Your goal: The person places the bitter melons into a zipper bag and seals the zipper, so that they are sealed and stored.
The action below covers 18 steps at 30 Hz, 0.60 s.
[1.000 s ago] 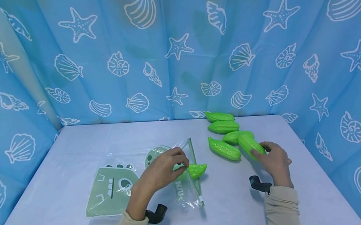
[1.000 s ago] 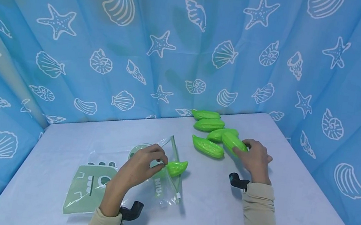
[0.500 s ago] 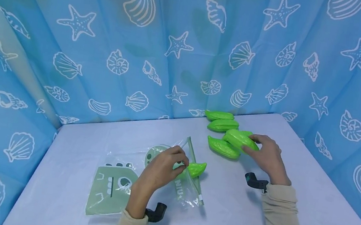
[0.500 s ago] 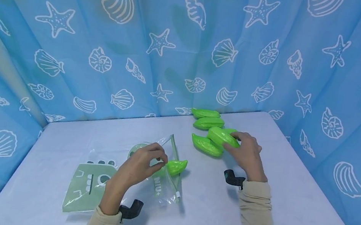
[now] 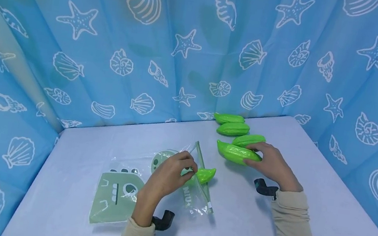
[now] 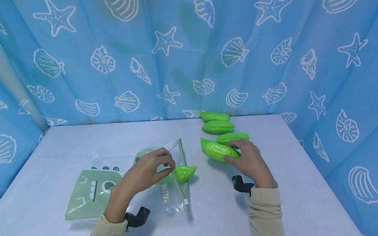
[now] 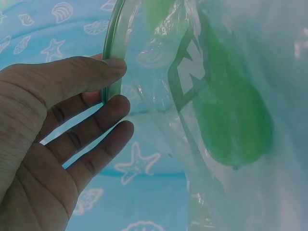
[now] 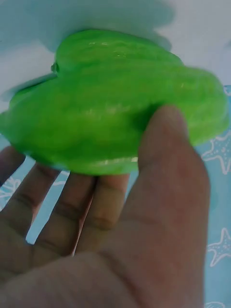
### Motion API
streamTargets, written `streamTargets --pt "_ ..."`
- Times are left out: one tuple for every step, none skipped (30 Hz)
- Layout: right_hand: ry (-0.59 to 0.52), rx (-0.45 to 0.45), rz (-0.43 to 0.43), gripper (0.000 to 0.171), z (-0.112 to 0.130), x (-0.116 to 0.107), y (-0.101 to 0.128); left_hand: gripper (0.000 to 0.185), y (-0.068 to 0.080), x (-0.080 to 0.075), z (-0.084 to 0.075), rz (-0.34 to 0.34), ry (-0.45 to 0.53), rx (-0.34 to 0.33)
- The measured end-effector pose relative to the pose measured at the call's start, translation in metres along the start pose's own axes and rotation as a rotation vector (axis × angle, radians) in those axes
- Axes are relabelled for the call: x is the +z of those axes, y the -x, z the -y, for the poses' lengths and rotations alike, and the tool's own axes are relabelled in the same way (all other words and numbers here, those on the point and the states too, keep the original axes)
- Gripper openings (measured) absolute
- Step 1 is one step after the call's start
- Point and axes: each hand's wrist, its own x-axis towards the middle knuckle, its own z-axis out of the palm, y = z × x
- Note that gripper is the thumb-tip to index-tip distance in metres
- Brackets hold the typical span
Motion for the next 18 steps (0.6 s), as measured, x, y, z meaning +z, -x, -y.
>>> streamTargets --pt "0.000 -0.009 0.013 0.048 0.001 0.001 0.000 0.012 0.000 0.000 0.000 0.003 -0.001 -0.001" --pt "0.001 -0.017 0.026 0.047 0.001 0.002 0.000 0.011 0.000 0.000 0.000 0.006 0.000 0.000" --pt "0.003 -0.025 0.040 0.046 0.002 0.003 0.000 0.011 0.000 0.000 -0.001 0.008 0.001 0.001" --pt "0.005 -0.033 0.054 0.045 0.003 0.004 0.000 0.010 0.000 0.000 0.000 0.011 -0.001 0.002" --pt "0.010 -0.041 0.071 0.045 0.004 0.005 0.000 0.010 0.000 0.000 0.000 0.012 -0.001 0.003" --pt "0.015 -0.050 0.088 0.045 0.005 0.007 0.000 0.010 0.000 0.000 0.000 0.013 -0.002 0.005" --pt "0.017 -0.057 0.108 0.045 0.006 0.008 -0.001 0.010 0.000 0.000 0.000 0.014 -0.005 0.003" --pt "0.015 -0.059 0.129 0.045 0.008 0.009 -0.001 0.010 0.001 0.000 0.000 0.015 -0.005 0.002" --pt "0.013 -0.062 0.148 0.045 0.009 0.010 -0.001 0.010 0.001 0.000 0.000 0.016 -0.004 -0.001" --pt "0.014 -0.065 0.166 0.045 0.010 0.011 -0.001 0.010 0.001 0.000 0.000 0.015 -0.004 -0.004" --pt "0.011 -0.067 0.180 0.045 0.011 0.012 -0.001 0.011 0.001 0.000 0.000 0.014 -0.005 -0.006" --pt "0.010 -0.070 0.189 0.045 0.012 0.013 -0.001 0.011 0.001 0.000 0.000 0.012 -0.006 -0.008" --pt "0.008 -0.072 0.195 0.044 0.013 0.014 -0.002 0.011 0.000 0.000 0.001 0.011 -0.006 -0.010" --pt "0.007 -0.077 0.198 0.044 0.014 0.016 -0.002 0.012 0.000 0.000 0.001 0.008 -0.005 -0.010" --pt "0.010 -0.085 0.200 0.043 0.014 0.017 -0.002 0.012 0.000 0.000 0.001 0.006 -0.006 -0.007" --pt "0.012 -0.099 0.201 0.043 0.015 0.018 -0.002 0.012 0.000 0.001 0.001 0.003 -0.007 -0.005" --pt "0.009 -0.108 0.202 0.042 0.016 0.020 -0.002 0.012 0.000 0.001 0.001 0.000 -0.009 -0.002" --pt "0.008 -0.119 0.202 0.041 0.017 0.021 -0.002 0.012 0.000 0.001 0.001 0.000 -0.011 0.002"
